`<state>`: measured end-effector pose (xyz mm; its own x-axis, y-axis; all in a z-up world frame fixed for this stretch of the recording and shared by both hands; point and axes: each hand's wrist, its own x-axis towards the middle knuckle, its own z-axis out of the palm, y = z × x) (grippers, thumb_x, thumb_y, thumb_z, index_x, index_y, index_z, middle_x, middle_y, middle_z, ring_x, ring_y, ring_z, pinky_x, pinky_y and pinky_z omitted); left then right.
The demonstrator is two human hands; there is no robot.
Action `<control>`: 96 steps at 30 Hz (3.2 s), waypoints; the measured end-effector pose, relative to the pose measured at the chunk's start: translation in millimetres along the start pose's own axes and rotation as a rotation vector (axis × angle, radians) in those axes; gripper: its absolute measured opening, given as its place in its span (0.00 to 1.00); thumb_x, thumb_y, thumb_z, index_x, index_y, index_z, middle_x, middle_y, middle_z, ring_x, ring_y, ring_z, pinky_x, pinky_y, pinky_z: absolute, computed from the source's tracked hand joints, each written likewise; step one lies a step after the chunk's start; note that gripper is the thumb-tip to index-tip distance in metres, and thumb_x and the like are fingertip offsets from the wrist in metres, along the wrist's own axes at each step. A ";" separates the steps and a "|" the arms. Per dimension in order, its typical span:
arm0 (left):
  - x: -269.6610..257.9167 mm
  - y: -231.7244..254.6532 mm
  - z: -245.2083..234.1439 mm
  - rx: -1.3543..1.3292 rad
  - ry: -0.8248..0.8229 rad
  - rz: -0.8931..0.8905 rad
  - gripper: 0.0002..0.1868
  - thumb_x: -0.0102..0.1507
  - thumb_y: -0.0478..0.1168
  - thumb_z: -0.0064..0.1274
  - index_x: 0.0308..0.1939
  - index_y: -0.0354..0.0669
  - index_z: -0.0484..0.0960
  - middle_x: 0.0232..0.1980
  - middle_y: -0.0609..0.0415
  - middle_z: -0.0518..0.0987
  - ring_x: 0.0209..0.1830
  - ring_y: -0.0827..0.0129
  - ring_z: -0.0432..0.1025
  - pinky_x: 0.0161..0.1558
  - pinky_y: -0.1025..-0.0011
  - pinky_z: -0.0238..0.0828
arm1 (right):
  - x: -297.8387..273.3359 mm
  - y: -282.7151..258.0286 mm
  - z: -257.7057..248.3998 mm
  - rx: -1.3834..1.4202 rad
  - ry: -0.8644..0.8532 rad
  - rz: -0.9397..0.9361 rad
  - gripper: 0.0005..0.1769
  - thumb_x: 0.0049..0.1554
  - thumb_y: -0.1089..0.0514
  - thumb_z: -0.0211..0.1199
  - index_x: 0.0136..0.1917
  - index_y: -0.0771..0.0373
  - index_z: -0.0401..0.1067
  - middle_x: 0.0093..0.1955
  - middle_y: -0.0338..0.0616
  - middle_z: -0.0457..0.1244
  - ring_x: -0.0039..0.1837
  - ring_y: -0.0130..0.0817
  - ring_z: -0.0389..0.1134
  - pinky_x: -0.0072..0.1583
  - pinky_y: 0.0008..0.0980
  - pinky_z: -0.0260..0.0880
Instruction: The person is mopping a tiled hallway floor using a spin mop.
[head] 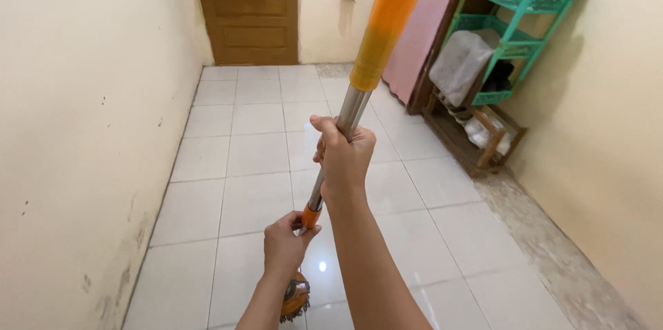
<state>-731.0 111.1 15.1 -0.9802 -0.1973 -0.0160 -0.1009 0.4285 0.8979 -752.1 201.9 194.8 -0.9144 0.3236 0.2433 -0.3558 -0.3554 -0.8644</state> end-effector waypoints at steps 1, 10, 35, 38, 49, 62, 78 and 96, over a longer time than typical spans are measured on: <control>21.8 2.3 7.7 0.000 0.010 -0.002 0.17 0.53 0.43 0.68 0.45 0.45 0.88 0.44 0.53 0.88 0.46 0.67 0.82 0.50 0.68 0.78 | 20.9 6.8 2.9 0.004 -0.009 0.002 0.12 0.50 0.63 0.67 0.28 0.61 0.68 0.20 0.33 0.52 0.23 0.22 0.50 0.30 0.27 0.54; 172.5 40.6 44.2 -0.002 0.069 -0.107 0.16 0.54 0.44 0.68 0.44 0.43 0.87 0.43 0.53 0.87 0.46 0.67 0.82 0.50 0.66 0.77 | 193.2 59.6 26.0 0.032 -0.098 0.075 0.12 0.50 0.63 0.66 0.28 0.61 0.67 0.20 0.33 0.51 0.23 0.23 0.49 0.30 0.28 0.54; 559.8 33.6 -69.6 -0.340 -0.131 0.169 0.09 0.62 0.32 0.56 0.47 0.33 0.82 0.27 0.58 0.77 0.26 0.77 0.68 0.33 0.74 0.71 | 483.3 272.6 233.1 0.021 -0.519 0.164 0.23 0.52 0.60 0.69 0.24 0.57 0.58 0.19 0.32 0.50 0.22 0.21 0.44 0.29 0.28 0.52; 605.0 30.0 -74.1 -0.169 -0.009 0.178 0.10 0.63 0.36 0.56 0.47 0.36 0.83 0.27 0.58 0.80 0.25 0.79 0.72 0.33 0.76 0.74 | 518.5 304.5 261.5 0.008 -0.576 0.140 0.19 0.53 0.55 0.70 0.31 0.56 0.60 0.21 0.32 0.50 0.23 0.22 0.45 0.30 0.28 0.52; 773.4 21.9 -106.8 0.082 0.587 0.146 0.08 0.57 0.39 0.63 0.35 0.38 0.85 0.29 0.53 0.84 0.24 0.65 0.76 0.32 0.66 0.74 | 611.9 388.9 394.9 -0.325 -0.366 0.002 0.19 0.59 0.37 0.59 0.41 0.54 0.67 0.31 0.31 0.56 0.33 0.20 0.53 0.33 0.26 0.56; 958.0 -47.0 -173.5 0.231 0.287 0.119 0.08 0.65 0.39 0.56 0.44 0.39 0.76 0.27 0.46 0.81 0.26 0.57 0.77 0.32 0.62 0.74 | 717.2 482.3 515.4 -0.397 -0.569 0.004 0.24 0.61 0.43 0.67 0.31 0.56 0.64 0.24 0.29 0.54 0.27 0.17 0.52 0.31 0.24 0.51; 1076.8 -103.7 -286.9 0.334 0.309 -0.110 0.25 0.61 0.60 0.63 0.33 0.40 0.80 0.20 0.53 0.76 0.19 0.61 0.69 0.27 0.64 0.67 | 758.2 560.5 687.3 -0.218 -0.561 -0.152 0.17 0.55 0.55 0.69 0.35 0.56 0.62 0.30 0.30 0.59 0.31 0.22 0.60 0.35 0.26 0.64; 1124.1 -199.8 -275.3 -0.152 0.191 -0.150 0.18 0.65 0.51 0.55 0.42 0.38 0.78 0.30 0.47 0.80 0.29 0.59 0.73 0.35 0.62 0.70 | 784.1 657.4 672.1 -0.402 -0.632 0.087 0.18 0.53 0.57 0.73 0.36 0.60 0.63 0.33 0.37 0.62 0.37 0.25 0.65 0.42 0.29 0.68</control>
<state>-1765.9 -439.1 -61.2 -0.9049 -0.4175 -0.0831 -0.2015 0.2482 0.9475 -1832.7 -367.4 113.1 -0.9156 -0.2991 0.2687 -0.2905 0.0302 -0.9564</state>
